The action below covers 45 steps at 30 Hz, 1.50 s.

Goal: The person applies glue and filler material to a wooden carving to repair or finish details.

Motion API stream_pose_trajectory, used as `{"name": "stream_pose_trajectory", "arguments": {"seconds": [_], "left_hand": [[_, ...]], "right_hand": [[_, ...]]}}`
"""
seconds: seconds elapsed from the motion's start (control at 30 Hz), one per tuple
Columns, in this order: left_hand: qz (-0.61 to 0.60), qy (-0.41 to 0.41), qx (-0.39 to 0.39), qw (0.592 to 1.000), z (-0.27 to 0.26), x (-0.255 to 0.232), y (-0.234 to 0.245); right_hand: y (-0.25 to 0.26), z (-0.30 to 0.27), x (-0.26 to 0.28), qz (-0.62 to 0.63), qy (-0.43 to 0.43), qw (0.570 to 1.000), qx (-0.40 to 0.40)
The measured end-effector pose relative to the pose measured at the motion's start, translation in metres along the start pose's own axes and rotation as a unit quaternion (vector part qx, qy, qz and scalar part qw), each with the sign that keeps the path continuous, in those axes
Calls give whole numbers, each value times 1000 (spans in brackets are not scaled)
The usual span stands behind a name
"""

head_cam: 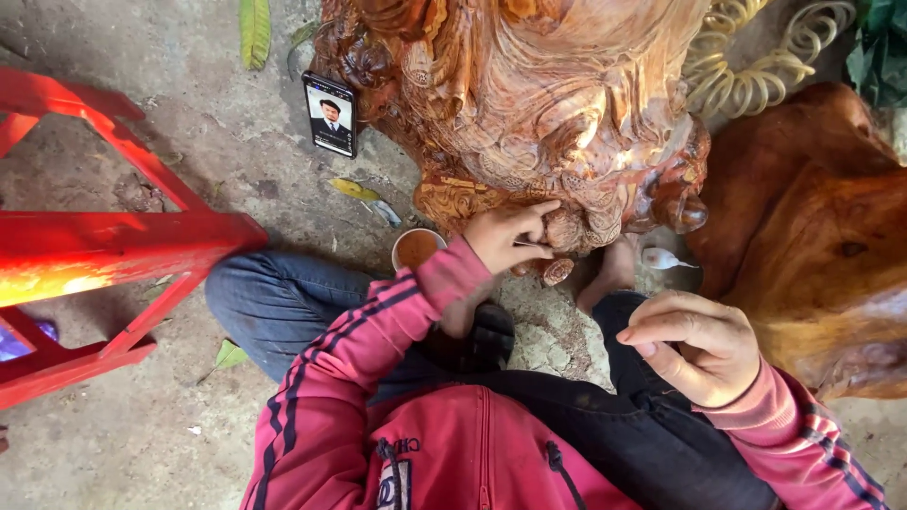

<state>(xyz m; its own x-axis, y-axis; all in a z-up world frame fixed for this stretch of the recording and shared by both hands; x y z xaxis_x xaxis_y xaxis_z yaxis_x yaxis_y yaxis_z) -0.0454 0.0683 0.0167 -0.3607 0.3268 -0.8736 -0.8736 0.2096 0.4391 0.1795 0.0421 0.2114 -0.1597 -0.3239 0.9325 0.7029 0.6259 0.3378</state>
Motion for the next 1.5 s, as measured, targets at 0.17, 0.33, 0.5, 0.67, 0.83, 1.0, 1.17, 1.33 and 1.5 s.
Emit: {"name": "stream_pose_trajectory", "arguments": {"seconds": [0.17,0.33,0.5,0.67,0.83,1.0,1.17,1.33,1.5], "left_hand": [[-53,8,-82,995,-6,-8,-11],[-7,-39,25,999,-2,17,-7],[-52,24,-95,994,-7,-4,-14],[-4,-10,12,1000,4,30,-6],[-104,45,53,992,-4,6,16],[-170,94,-164,967,-39,-19,-10],[-377,215,-252,865,-59,-56,-75],[-398,243,-237,852,-86,-35,-126],[-342,111,-164,919,-75,-109,-65]], "right_hand": [[-8,11,9,-18,5,1000,21],[-2,4,6,-19,11,1000,15],[-7,11,7,-13,10,999,28],[-6,7,7,-20,12,999,28],[6,-12,2,-22,2,1000,-10],[0,-9,-7,-64,-15,998,-25],[-49,-10,-63,-219,56,972,-59],[-75,-22,-77,-294,-80,952,19],[-73,-21,-82,-243,-55,966,-64]]}}
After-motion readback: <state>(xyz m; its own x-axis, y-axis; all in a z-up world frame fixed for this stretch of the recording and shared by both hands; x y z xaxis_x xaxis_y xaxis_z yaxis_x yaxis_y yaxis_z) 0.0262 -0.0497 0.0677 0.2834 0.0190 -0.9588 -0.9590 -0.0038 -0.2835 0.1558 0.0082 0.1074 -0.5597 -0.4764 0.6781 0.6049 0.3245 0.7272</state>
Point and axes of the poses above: each hand's wrist, its own z-axis towards the middle knuckle, its own y-axis out of the back of the hand, x = y × z, the point moved 3 cm from there along z, towards the middle knuckle, and after that the axes turned 3 degrees about z, right-handed, at the moved point
